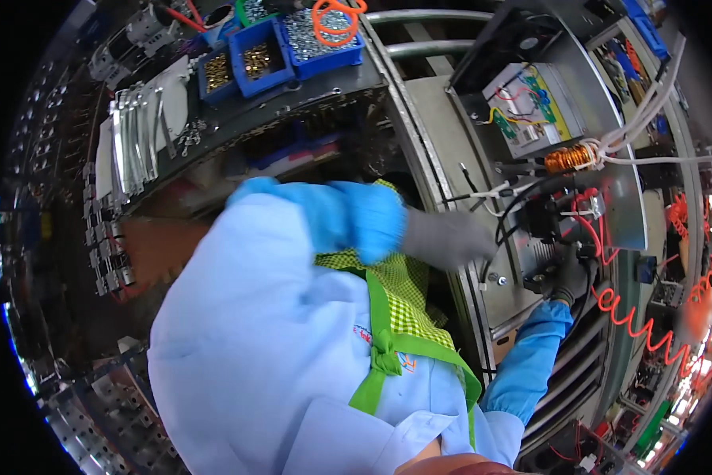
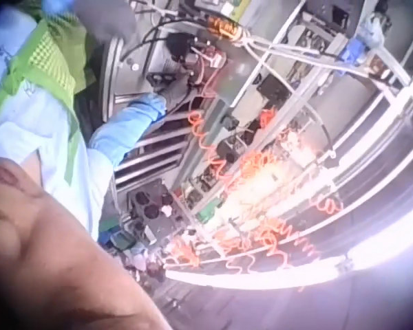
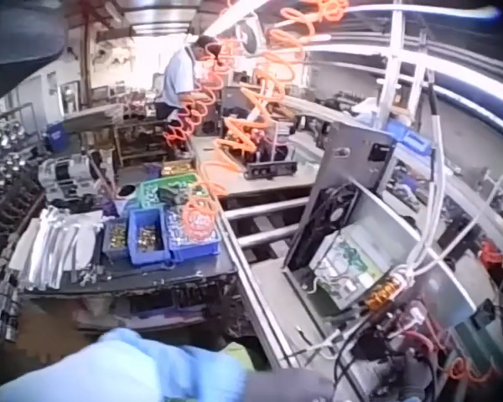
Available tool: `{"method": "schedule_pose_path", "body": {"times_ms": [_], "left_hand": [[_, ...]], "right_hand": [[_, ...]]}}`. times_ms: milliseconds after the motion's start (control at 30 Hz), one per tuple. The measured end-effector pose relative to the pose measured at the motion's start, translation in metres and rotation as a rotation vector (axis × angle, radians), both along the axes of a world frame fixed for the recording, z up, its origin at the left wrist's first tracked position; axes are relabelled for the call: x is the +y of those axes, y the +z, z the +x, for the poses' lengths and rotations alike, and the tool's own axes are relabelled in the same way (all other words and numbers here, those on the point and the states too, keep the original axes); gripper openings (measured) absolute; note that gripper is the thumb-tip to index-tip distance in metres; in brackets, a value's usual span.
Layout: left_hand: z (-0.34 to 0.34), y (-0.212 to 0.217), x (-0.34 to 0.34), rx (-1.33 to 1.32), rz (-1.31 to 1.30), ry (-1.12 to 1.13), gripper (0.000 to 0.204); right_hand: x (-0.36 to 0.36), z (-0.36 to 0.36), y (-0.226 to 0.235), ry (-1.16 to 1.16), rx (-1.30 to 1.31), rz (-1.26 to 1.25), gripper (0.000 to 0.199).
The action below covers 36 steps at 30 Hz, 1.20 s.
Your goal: Wiring and assembling electronic components inside a metal chassis on a production line.
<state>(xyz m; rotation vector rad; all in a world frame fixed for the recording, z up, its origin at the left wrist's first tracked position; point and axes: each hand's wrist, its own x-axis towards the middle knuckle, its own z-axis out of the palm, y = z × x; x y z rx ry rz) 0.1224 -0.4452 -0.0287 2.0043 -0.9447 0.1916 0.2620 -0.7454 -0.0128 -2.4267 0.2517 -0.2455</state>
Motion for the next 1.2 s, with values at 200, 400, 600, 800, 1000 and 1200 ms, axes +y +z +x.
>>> {"method": "schedule_pose_path", "body": {"times_ms": [200, 400, 600, 800, 1000, 1200], "left_hand": [[-0.089, 0.008, 0.239, 0.061, 0.778, 1.206, 0.014], [-0.124, -0.016, 0.327, 0.547, 1.080, 1.329, 0.018], [-0.140, -0.021, 0.349, 0.400, 1.076, 1.296, 0.030], [-0.170, -0.056, 0.360, 0.195, 0.970, 1.348, 0.023], [-0.206, -0.037, 0.356, 0.173, 0.882, 1.315, 0.036], [-0.129, 0.042, 0.229, 0.174, -0.021, 0.908, 0.054]], "right_hand": [[-0.023, 0.013, -0.012, 0.006, 0.060, 0.033, 0.042], [0.003, -0.015, 0.024, 0.079, 0.053, 0.291, 0.024], [-0.023, 0.012, -0.010, 0.033, -0.228, -0.346, 0.028], [-0.025, 0.006, -0.008, 0.054, -0.429, -0.442, 0.033], [-0.028, 0.007, -0.006, 0.058, -0.351, -0.237, 0.033], [-0.034, 0.004, 0.001, 0.037, -0.279, -0.335, 0.035]]}}
